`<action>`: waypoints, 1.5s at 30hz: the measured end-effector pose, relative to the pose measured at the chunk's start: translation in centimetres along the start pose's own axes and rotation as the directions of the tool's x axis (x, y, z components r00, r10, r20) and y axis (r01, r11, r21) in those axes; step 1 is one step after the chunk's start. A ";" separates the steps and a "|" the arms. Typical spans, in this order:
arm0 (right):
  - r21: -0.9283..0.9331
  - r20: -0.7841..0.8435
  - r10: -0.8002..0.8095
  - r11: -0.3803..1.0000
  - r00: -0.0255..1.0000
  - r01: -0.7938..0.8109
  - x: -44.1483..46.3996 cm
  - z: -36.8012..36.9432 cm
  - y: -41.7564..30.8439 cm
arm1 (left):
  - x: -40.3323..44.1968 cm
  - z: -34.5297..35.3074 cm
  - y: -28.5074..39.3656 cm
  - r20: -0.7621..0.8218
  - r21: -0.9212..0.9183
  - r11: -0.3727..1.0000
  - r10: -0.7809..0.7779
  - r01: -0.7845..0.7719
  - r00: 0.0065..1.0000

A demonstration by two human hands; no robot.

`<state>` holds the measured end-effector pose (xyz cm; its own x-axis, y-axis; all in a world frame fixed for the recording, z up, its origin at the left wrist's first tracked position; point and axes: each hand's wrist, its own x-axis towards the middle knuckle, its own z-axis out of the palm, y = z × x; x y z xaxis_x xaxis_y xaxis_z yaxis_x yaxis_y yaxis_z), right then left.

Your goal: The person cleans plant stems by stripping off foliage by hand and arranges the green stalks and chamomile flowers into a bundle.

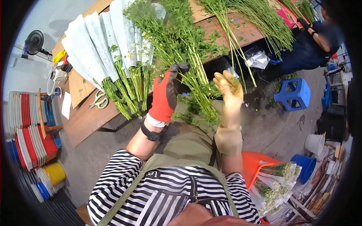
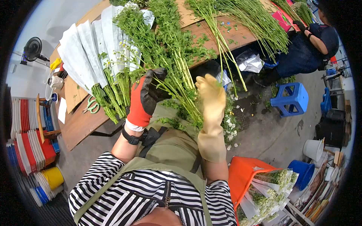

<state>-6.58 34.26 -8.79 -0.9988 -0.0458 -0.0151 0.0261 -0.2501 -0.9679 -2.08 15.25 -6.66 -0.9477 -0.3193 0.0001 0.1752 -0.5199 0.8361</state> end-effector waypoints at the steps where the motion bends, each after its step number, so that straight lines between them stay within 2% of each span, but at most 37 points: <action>1: -0.083 0.141 -0.072 0.993 0.987 0.084 0.4 -0.3 0.4 | 0.2 -0.1 0.0 0.029 -0.155 0.981 -0.111 0.114 0.993; 4: -0.114 0.353 0.052 0.993 0.934 -0.012 -2.4 -0.2 1.5 | 0.4 0.2 0.1 -0.047 -0.153 0.963 -0.230 0.221 0.972; 5: -0.253 0.377 0.087 0.967 0.922 0.012 -3.2 0.5 1.5 | 0.4 0.5 0.3 -0.024 -0.124 0.973 -0.200 0.195 0.980; 6: -0.351 0.317 0.207 0.932 0.926 -0.088 -4.0 1.0 1.3 | 0.2 0.9 0.7 -0.001 -0.095 0.981 -0.169 0.168 0.986; 7: -0.423 0.276 0.219 0.902 0.936 -0.086 -4.1 0.8 1.4 | 0.1 1.1 0.9 0.021 -0.067 0.988 -0.137 0.138 0.990; 9: -0.558 0.193 0.235 0.825 0.953 -0.090 -4.2 0.5 1.6 | 0.5 -1.4 -0.9 0.112 -0.086 0.964 -0.240 0.250 0.964; 11: -0.594 0.215 0.202 0.804 0.955 -0.036 -3.9 1.3 -0.6 | 0.1 -1.7 -1.4 0.149 0.185 0.979 -0.116 0.088 0.982; 12: -0.629 0.250 0.189 0.778 0.950 0.011 -3.6 1.3 -0.9 | -0.8 -0.9 -1.9 0.190 0.441 0.887 0.057 -0.137 0.980; 13: -0.661 0.284 0.174 0.748 0.943 0.061 -3.3 1.2 -1.1 | -1.0 0.3 -1.0 0.219 0.456 0.875 0.069 -0.165 0.973; 14: -0.772 0.352 -0.024 0.558 0.936 0.305 -3.3 1.2 -0.7 | -1.1 1.5 -0.1 0.249 0.468 0.862 0.081 -0.193 0.965; 15: -0.747 0.361 -0.095 0.566 0.928 0.348 -3.3 1.3 -0.7 | -1.3 2.6 0.8 0.278 0.480 0.849 0.093 -0.222 0.956; 16: -0.721 0.368 -0.163 0.572 0.915 0.392 -3.3 1.6 -1.0 | -1.3 2.6 0.8 0.242 0.460 0.870 0.067 -0.175 0.968; 17: -0.694 0.373 -0.230 0.574 0.899 0.435 -3.3 1.8 -1.1 | -0.8 1.9 -0.5 0.149 0.319 0.947 -0.011 -0.038 0.989; 18: -0.728 0.383 -0.185 0.542 0.905 0.419 -3.3 1.5 -1.0 | -0.3 1.1 -1.7 0.053 0.148 0.986 -0.088 0.080 0.995; 20: -0.789 0.398 -0.098 0.472 0.912 0.394 -3.2 0.0 -0.3 | 0.0 0.4 -0.7 -0.056 0.104 0.987 -0.113 0.119 0.992; 21: -0.797 0.396 -0.105 0.453 0.912 0.398 -3.4 -0.6 0.2 | 0.3 0.1 -0.2 -0.110 0.082 0.987 -0.126 0.135 0.986; 22: -0.807 0.391 -0.111 0.436 0.914 0.398 -3.8 -1.4 0.9 | 0.9 -0.3 -0.5 -0.106 -0.027 0.995 -0.094 0.092 0.990; 24: -0.823 0.377 -0.149 0.400 0.914 0.404 -4.4 -2.5 2.0 | 0.7 -1.0 0.4 0.010 -0.044 0.999 -0.011 0.011 1.000; 27: -0.813 0.438 -0.124 0.367 0.890 0.451 -4.5 -3.2 1.9 | 0.9 -0.4 1.1 -0.005 0.001 1.000 -0.003 0.003 1.000; 29: -0.797 0.480 -0.125 0.352 0.868 0.491 -4.2 -3.5 1.4 | 1.1 -0.8 0.9 0.039 -0.107 0.994 0.023 -0.018 0.999; 32: -0.766 0.526 -0.180 0.326 0.831 0.555 -4.0 -4.6 1.4 | 1.7 -2.4 0.5 -0.062 0.075 0.997 0.005 0.000 0.998; 34: -0.754 0.535 -0.243 0.295 0.810 0.587 -4.2 -5.4 1.6 | 2.0 -3.4 0.6 0.036 0.374 0.916 0.138 -0.142 0.990; 36: -0.757 0.527 -0.311 0.252 0.791 0.603 -4.8 -6.1 1.6 | 2.1 -4.0 0.4 0.038 0.437 0.889 0.130 -0.133 0.991; 37: -0.754 0.516 -0.293 0.291 0.805 0.589 -5.0 -6.4 1.9 | 2.1 -4.3 0.4 0.039 0.468 0.874 0.126 -0.129 0.991; 40: -0.745 0.464 -0.254 0.406 0.849 0.529 -5.5 -6.8 2.5 | 2.4 -3.8 0.0 0.014 0.182 0.980 0.076 -0.077 0.997; 42: -0.738 0.405 -0.246 0.481 0.881 0.473 -6.0 -6.4 2.2 | 2.4 -2.7 0.6 0.015 -0.042 0.998 0.037 -0.036 0.999; 45: -0.732 0.308 -0.235 0.561 0.922 0.387 -6.6 -5.1 1.7 | 1.5 -0.2 1.6 0.066 -0.027 0.990 -0.139 0.141 0.988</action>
<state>-0.13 39.05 -11.62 -0.9146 -0.2812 0.2906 -0.4017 0.5501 -0.7321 -3.20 13.77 -5.45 -0.9783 -0.1912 -0.0801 0.0470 -0.5810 0.8125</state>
